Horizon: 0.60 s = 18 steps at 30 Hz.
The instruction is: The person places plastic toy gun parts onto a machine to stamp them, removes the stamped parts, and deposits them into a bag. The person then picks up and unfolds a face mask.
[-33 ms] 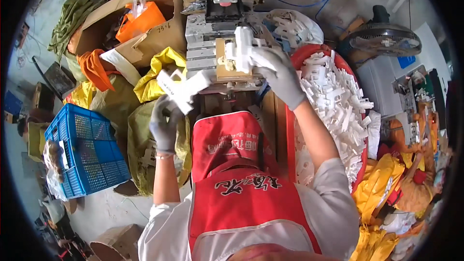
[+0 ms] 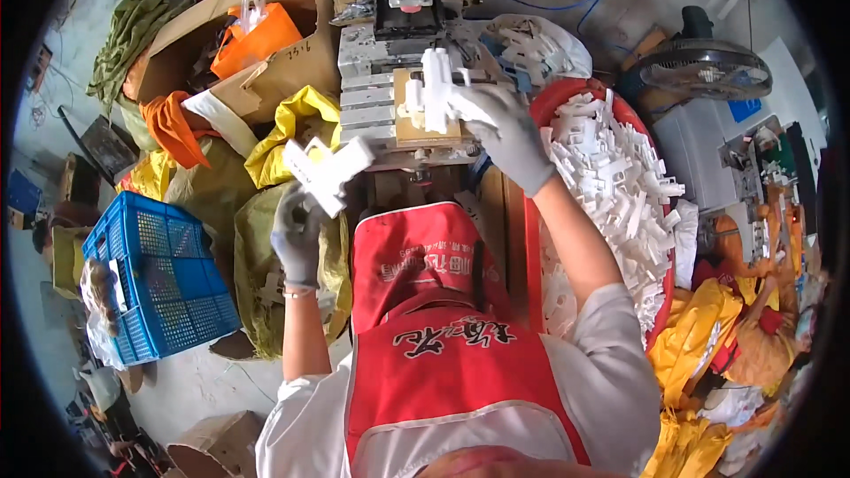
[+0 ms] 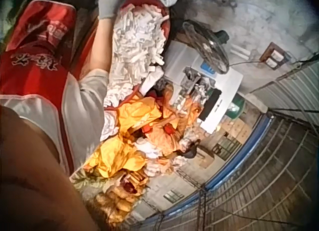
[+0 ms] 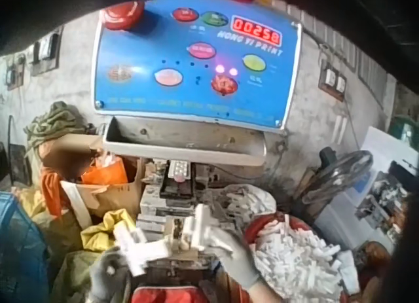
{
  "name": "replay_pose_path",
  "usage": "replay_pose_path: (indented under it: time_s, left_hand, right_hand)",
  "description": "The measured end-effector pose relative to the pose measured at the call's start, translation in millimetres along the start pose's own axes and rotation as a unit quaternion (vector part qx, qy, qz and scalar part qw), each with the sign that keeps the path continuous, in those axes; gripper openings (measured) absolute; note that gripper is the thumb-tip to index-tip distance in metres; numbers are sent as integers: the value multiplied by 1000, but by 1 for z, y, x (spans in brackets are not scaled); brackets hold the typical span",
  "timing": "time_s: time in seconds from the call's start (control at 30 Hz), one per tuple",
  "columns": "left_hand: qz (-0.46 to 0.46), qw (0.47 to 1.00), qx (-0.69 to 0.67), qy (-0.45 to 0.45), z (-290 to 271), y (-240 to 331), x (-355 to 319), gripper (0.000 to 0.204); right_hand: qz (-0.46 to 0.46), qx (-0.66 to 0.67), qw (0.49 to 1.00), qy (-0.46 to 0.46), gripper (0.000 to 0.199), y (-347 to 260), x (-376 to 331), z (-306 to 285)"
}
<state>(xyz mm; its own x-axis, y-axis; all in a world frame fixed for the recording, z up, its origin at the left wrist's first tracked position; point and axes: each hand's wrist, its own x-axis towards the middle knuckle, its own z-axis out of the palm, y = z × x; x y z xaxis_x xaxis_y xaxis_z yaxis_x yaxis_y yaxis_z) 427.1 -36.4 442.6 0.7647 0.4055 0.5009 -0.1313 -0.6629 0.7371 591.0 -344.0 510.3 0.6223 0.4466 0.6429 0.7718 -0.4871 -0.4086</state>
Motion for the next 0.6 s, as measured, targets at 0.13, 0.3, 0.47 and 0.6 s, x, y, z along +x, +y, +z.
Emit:
replay_pose_path:
  time_s: [0.13, 0.3, 0.47, 0.6]
  left_hand:
    - [-125, 991, 34, 25, -27, -42, -48, 23]
    - [-99, 986, 119, 57, -34, -50, -72, 19]
    - [-249, 965, 79, 25, -47, -88, -111, 32]
    - [-251, 939, 224, -73, -63, -166, -145, 45]
  right_hand:
    - [-35, -44, 997, -53, 49, 4, 4, 9]
    - [-80, -168, 982, -44, 49, -4, 2, -5]
    - [10, -7, 998, 64, 41, -50, -70, 3]
    - [161, -58, 985, 12, 33, -15, -174, 7]
